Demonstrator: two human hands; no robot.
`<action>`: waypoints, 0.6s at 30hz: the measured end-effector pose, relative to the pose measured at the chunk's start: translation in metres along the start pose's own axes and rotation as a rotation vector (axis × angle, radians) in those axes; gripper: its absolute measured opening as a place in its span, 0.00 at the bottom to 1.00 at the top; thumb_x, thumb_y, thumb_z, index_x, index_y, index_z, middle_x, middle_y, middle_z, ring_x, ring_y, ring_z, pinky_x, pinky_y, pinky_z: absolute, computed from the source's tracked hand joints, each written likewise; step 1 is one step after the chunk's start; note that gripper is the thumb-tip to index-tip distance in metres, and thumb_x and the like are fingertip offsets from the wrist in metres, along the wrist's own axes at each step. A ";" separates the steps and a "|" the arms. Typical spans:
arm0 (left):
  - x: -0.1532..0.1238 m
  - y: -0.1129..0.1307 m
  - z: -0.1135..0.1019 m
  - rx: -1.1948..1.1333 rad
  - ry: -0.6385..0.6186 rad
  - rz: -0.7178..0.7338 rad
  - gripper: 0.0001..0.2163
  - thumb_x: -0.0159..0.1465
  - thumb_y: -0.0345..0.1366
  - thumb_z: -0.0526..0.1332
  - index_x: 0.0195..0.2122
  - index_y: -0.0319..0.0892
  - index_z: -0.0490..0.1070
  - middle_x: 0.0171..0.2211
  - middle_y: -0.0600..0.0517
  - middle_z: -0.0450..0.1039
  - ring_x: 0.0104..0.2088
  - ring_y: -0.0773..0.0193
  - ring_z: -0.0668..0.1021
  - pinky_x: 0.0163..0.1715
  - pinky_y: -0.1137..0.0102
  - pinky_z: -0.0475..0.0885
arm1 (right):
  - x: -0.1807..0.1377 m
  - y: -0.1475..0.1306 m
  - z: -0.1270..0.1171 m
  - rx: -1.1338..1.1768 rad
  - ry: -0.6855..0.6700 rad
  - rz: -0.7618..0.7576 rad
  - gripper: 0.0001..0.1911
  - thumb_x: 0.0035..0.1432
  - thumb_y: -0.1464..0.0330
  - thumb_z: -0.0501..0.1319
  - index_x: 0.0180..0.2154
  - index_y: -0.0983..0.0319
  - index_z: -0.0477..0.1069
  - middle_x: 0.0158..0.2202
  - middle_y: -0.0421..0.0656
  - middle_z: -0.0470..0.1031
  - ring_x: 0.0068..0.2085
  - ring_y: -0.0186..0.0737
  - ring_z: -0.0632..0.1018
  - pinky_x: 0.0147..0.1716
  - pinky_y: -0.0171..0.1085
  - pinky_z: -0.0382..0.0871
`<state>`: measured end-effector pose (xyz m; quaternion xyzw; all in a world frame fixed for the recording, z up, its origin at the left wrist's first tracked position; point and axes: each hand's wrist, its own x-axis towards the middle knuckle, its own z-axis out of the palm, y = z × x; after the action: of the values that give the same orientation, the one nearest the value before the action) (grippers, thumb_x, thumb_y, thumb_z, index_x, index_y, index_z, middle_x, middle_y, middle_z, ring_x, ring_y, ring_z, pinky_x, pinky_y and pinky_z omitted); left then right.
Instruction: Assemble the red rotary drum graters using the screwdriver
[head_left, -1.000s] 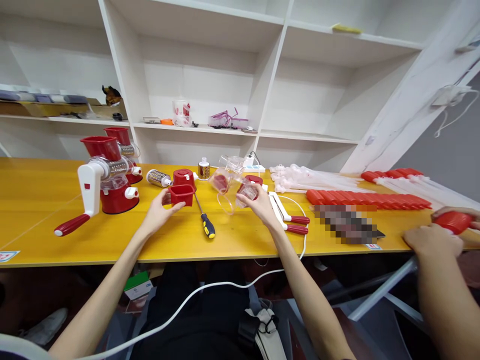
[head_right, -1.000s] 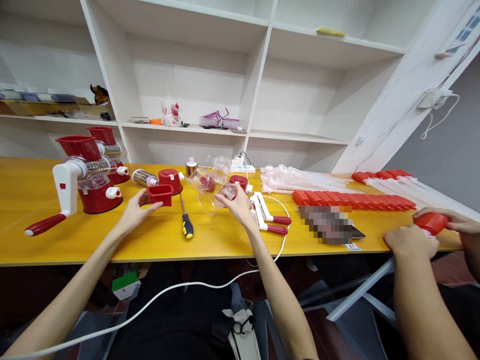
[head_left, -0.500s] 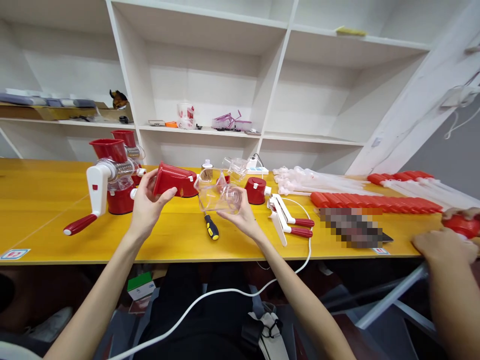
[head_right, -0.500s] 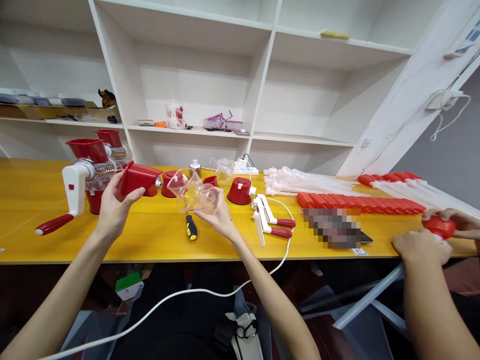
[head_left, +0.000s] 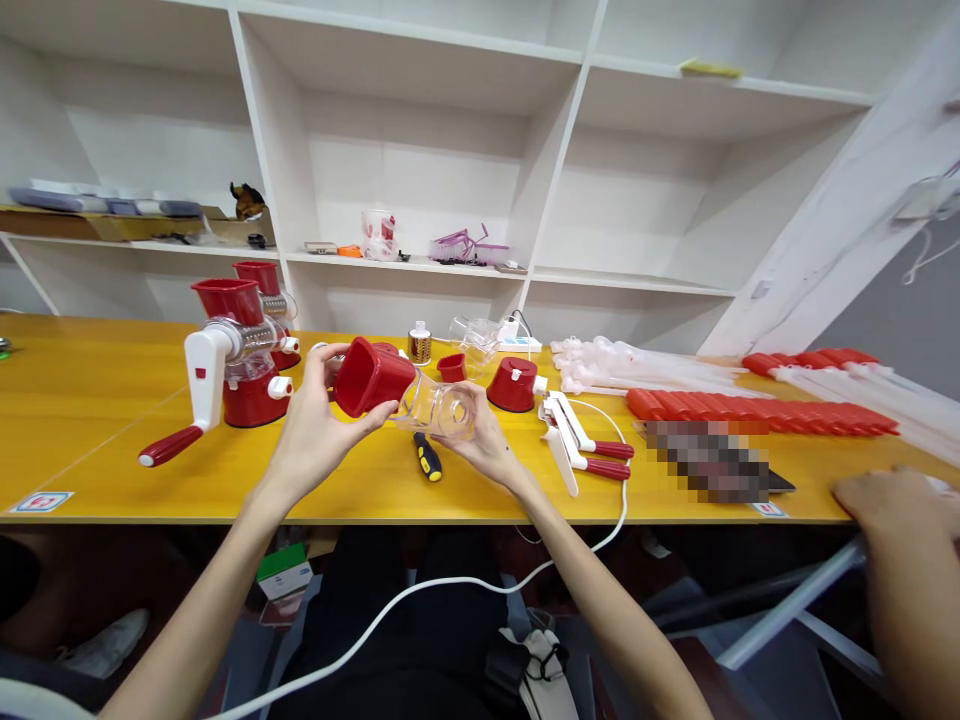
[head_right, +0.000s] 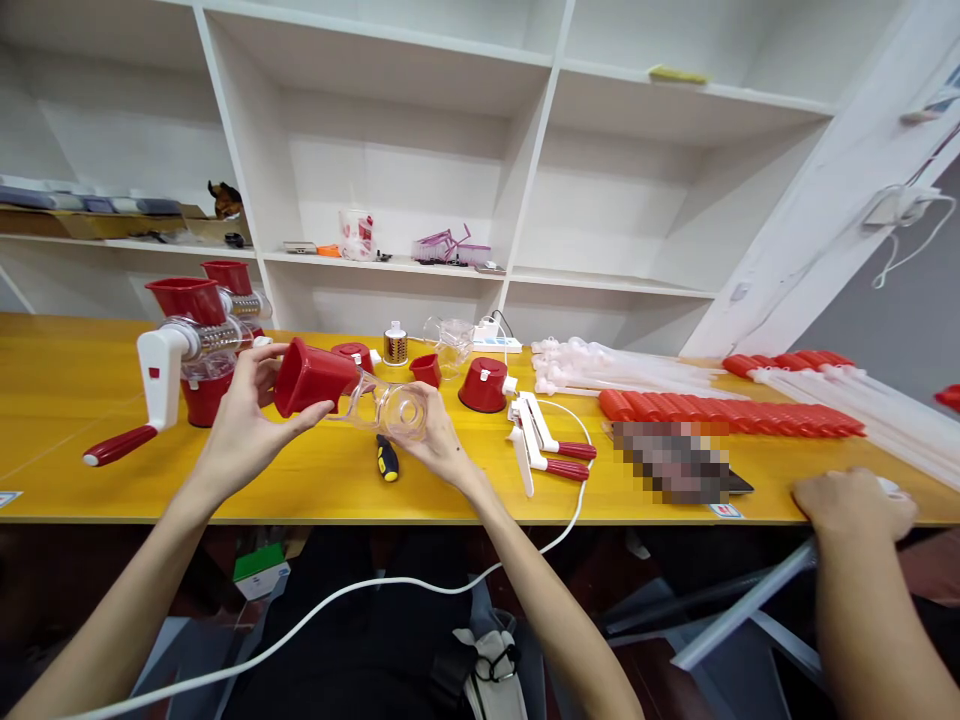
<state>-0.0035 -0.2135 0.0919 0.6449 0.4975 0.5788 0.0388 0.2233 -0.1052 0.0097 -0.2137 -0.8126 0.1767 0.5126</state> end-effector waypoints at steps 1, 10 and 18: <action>-0.001 0.001 0.002 0.037 0.010 -0.015 0.34 0.52 0.51 0.72 0.57 0.48 0.61 0.52 0.47 0.72 0.49 0.50 0.79 0.50 0.55 0.76 | -0.001 0.001 0.001 -0.022 0.001 0.004 0.34 0.58 0.58 0.68 0.58 0.57 0.53 0.58 0.52 0.66 0.60 0.50 0.72 0.62 0.51 0.66; -0.003 0.005 0.000 0.201 -0.090 -0.043 0.35 0.56 0.54 0.68 0.62 0.51 0.59 0.50 0.47 0.75 0.48 0.48 0.80 0.50 0.54 0.75 | 0.000 0.002 0.001 -0.104 0.036 -0.020 0.33 0.59 0.59 0.67 0.59 0.57 0.54 0.56 0.52 0.65 0.59 0.53 0.71 0.60 0.53 0.66; -0.003 -0.003 0.007 0.221 -0.130 -0.019 0.33 0.59 0.56 0.64 0.62 0.50 0.61 0.58 0.44 0.67 0.57 0.45 0.73 0.57 0.51 0.69 | 0.000 -0.007 0.002 -0.126 0.023 -0.011 0.32 0.59 0.58 0.67 0.58 0.57 0.55 0.55 0.52 0.66 0.57 0.53 0.72 0.58 0.54 0.69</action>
<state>0.0005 -0.2099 0.0857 0.6766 0.5608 0.4772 0.0053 0.2203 -0.1112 0.0128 -0.2431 -0.8173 0.1197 0.5085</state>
